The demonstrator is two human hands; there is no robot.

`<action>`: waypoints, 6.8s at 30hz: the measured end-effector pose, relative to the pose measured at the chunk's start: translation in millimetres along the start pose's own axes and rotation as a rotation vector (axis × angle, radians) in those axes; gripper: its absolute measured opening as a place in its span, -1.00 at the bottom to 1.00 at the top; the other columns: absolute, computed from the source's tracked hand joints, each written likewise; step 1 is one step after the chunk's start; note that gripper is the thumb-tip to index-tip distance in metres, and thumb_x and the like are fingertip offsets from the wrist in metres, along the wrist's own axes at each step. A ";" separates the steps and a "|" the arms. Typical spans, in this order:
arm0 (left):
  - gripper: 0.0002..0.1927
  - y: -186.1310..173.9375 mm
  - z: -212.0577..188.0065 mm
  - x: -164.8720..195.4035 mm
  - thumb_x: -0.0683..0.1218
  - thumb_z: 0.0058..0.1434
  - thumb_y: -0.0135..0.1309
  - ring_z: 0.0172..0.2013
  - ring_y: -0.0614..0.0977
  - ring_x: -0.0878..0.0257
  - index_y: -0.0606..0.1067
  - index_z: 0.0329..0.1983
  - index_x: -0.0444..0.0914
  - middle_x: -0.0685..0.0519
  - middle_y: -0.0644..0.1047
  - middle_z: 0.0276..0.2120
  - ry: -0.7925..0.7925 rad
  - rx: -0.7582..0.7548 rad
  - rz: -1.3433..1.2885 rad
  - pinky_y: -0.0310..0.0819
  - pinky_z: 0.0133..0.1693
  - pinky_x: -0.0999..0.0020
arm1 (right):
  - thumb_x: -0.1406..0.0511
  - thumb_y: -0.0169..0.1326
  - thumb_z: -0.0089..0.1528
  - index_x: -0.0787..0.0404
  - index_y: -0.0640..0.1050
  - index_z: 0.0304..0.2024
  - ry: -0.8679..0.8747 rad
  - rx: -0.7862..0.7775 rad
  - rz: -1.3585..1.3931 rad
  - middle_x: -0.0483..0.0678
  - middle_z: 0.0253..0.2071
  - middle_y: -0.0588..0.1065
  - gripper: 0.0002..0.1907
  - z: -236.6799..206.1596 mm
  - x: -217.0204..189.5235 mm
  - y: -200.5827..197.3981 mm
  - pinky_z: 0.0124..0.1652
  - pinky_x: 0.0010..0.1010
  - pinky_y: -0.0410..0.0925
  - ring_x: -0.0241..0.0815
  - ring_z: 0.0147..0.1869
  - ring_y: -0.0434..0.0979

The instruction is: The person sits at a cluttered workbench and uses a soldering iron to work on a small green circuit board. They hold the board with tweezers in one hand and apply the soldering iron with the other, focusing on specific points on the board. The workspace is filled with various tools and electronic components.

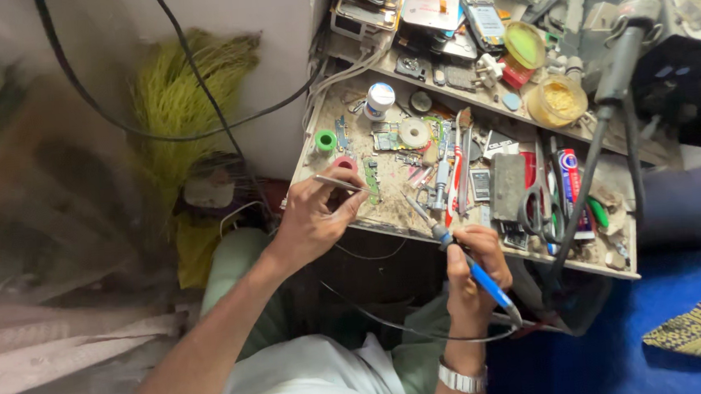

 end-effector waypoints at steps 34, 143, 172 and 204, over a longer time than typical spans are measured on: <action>-0.67 0.4 4.0 2.6 -0.22 0.26 0.27 -0.27 0.69 0.25 0.44 0.04 -0.20 0.06 0.61 -0.18 0.105 -0.048 0.229 0.60 -0.26 0.40 | 0.37 0.13 0.20 0.34 0.52 -0.28 -0.019 0.034 0.015 0.01 -0.28 0.51 -0.88 2.1 12.9 -9.5 -0.08 -0.41 0.39 -0.09 -0.12 0.53; -0.83 3.6 5.3 3.2 -0.17 0.26 0.27 -0.48 0.61 0.46 0.56 -0.11 -0.24 0.11 0.62 -0.36 -0.168 -0.037 0.078 0.50 -0.44 0.50 | 0.37 0.20 0.12 0.32 0.57 -0.18 -0.060 -0.116 0.008 -0.01 -0.20 0.52 -0.78 7.6 9.0 -20.9 0.15 -0.26 0.41 -0.05 0.10 0.53; -0.78 2.4 4.6 4.1 -0.16 0.29 0.26 -0.36 0.61 0.37 0.51 -0.05 -0.22 0.09 0.61 -0.29 -0.002 -0.062 0.166 0.50 -0.31 0.41 | 0.39 0.14 0.15 0.38 0.57 -0.25 0.000 -0.008 -0.062 0.03 -0.27 0.52 -0.85 9.8 1.0 -13.4 0.06 -0.30 0.41 -0.04 -0.01 0.54; -0.81 1.7 5.7 5.7 -0.15 0.29 0.26 -0.36 0.61 0.38 0.52 -0.07 -0.23 0.09 0.62 -0.29 -0.029 -0.059 0.156 0.51 -0.34 0.45 | 0.34 0.17 0.20 0.39 0.58 -0.24 -0.015 0.013 0.005 0.01 -0.26 0.51 -0.82 9.3 3.6 -14.1 0.03 -0.34 0.39 -0.07 -0.05 0.53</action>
Point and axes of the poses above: each hand's wrist, its own z-axis towards the middle knuckle, its own y-axis out of the palm, x = y × z, the point moved 4 cm from there along z, towards the middle knuckle
